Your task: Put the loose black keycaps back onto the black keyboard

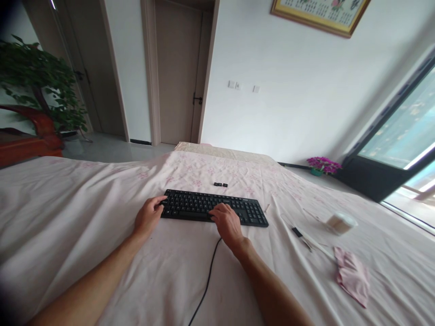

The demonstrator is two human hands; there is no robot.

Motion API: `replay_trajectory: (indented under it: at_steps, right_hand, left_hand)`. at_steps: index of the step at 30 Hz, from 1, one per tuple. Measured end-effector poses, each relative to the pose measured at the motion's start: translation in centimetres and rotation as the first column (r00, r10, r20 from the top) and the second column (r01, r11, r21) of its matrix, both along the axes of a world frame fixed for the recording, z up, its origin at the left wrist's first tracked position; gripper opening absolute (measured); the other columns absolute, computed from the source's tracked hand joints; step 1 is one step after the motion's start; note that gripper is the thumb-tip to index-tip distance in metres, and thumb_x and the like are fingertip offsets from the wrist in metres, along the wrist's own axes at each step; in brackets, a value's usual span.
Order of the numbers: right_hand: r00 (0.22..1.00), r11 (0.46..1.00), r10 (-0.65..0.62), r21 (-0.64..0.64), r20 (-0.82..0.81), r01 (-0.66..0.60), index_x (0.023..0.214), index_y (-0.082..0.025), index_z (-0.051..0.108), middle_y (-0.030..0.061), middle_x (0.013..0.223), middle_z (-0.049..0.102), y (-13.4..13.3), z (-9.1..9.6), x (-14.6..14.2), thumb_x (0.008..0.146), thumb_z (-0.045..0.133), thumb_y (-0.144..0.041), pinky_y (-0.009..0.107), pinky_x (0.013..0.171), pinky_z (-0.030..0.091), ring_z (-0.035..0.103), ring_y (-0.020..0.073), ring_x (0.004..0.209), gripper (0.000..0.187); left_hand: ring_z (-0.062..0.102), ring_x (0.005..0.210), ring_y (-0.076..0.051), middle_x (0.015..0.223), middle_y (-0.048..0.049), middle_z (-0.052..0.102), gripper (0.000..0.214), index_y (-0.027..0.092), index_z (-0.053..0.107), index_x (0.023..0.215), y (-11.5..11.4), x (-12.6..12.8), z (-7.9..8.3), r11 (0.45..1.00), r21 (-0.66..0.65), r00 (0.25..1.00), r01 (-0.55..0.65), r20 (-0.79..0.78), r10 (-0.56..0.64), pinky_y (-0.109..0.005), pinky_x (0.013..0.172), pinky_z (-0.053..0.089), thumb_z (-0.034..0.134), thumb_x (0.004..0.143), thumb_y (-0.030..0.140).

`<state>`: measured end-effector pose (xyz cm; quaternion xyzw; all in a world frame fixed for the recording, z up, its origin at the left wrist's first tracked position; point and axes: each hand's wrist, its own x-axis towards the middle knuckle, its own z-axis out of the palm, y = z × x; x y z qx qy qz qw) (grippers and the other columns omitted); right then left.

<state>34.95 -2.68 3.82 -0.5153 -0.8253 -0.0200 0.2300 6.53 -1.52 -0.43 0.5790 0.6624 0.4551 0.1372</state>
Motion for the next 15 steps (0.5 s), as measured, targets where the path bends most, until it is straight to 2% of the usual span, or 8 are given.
replay_trajectory:
  at_steps: [8,15]
  right_hand:
    - [0.998,0.997,0.001,-0.073,0.068,0.004,0.098,-0.029,0.073,0.0028,0.097,0.065,0.19,0.58,0.08,0.088,0.056,-0.024,0.027,0.082,0.044,0.055,0.0181,0.093,0.021]
    - [1.000,0.993,-0.021,-0.112,0.014,0.023,0.098,-0.029,0.073,0.0018,0.093,0.065,0.64,0.44,0.22,0.085,0.056,-0.022,0.025,0.082,0.043,0.057,0.0175,0.093,0.022]
  left_hand:
    - [0.058,0.109,-0.019,0.119,-0.0025,0.062,0.036,0.025,0.061,0.113,-0.05,0.06,0.08,1.000,-0.009,1.000,-0.006,-0.013,0.005,-0.031,0.093,0.046,0.046,0.081,0.020]
    - [0.058,0.109,-0.019,0.118,-0.0024,0.062,0.037,0.026,0.062,0.114,0.06,0.01,-0.13,1.000,-0.011,1.000,-0.007,-0.027,0.007,-0.031,0.093,0.046,0.046,0.081,0.019]
